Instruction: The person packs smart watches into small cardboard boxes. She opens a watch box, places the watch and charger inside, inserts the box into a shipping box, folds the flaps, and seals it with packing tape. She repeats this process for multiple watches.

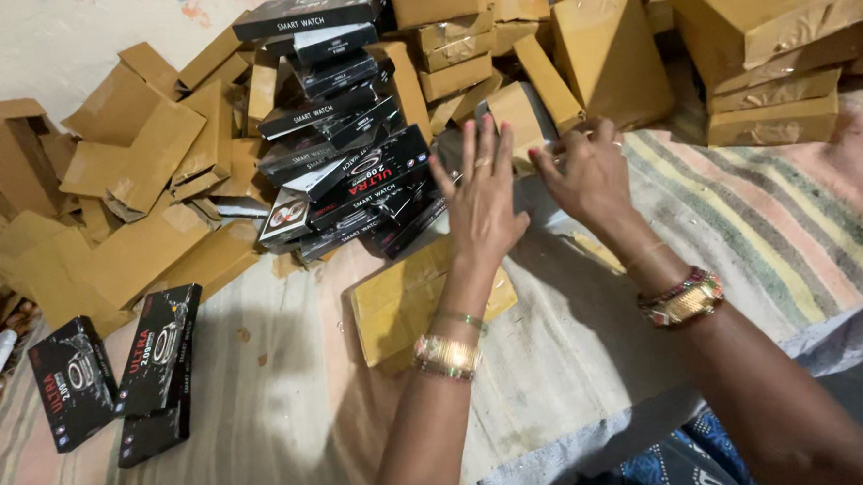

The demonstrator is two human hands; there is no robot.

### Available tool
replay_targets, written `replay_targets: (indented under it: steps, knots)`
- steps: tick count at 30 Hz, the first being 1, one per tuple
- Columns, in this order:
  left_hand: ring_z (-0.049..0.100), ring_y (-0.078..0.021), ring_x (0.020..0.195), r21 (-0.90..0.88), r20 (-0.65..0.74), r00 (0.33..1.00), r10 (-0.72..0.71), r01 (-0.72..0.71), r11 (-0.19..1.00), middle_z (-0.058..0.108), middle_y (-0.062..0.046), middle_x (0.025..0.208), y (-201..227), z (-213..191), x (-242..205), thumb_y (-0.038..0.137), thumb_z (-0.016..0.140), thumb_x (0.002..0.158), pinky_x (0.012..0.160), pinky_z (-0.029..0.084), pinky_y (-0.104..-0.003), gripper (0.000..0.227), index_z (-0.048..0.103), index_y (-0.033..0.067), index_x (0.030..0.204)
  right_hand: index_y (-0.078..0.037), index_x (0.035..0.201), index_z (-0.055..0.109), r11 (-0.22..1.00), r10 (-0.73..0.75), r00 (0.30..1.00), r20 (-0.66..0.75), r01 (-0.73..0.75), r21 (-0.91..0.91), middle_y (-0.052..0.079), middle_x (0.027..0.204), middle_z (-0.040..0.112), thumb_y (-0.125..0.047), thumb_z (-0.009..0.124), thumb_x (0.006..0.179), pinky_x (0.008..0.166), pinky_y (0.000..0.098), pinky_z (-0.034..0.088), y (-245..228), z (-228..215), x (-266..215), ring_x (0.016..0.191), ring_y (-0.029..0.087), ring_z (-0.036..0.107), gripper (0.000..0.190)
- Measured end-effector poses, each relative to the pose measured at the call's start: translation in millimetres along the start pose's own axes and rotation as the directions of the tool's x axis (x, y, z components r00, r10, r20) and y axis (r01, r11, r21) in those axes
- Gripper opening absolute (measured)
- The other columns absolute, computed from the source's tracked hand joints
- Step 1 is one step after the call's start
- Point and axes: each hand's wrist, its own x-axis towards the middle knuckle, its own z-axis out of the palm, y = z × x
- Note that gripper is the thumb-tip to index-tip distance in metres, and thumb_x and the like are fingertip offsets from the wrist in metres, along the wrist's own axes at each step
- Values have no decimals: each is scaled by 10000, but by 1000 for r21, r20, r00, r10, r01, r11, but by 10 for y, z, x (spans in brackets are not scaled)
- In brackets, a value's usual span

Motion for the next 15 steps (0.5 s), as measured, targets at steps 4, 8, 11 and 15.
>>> replay_targets:
  steps: [4,8,11,15]
  knots:
    - [161,-207,1570,82,-245,958,153,-137,987,219,-65,1702,-1,253,331,98,662,915,1221,56,-716,810,239,107,1606,-28,953,784,974,180,980,88,-165,-158,299,1231,564,-466,736,899,922,596,450,-62,143,106,1197,512,470,444]
    - [182,-160,1563,34,-72,995,74,-72,997,209,-14,1695,-145,503,414,43,587,894,1207,24,-733,799,235,123,1607,-43,929,801,988,148,989,-10,-148,-40,268,1120,648,-398,772,879,957,535,464,-26,227,141,1079,436,569,359]
    - [203,-157,1567,90,-110,990,90,-81,993,226,28,1696,-214,626,414,35,601,905,1186,21,-767,806,254,177,1618,-29,927,811,998,7,986,-164,3,59,264,1032,676,-335,819,861,903,500,488,49,263,56,986,426,612,313]
    - [198,-178,1583,166,-201,974,108,-75,983,258,160,1665,-209,606,388,88,676,906,1168,22,-811,826,291,330,1596,-7,977,797,971,91,984,-154,-54,233,249,896,687,-310,846,897,881,450,528,122,185,-179,856,368,680,317]
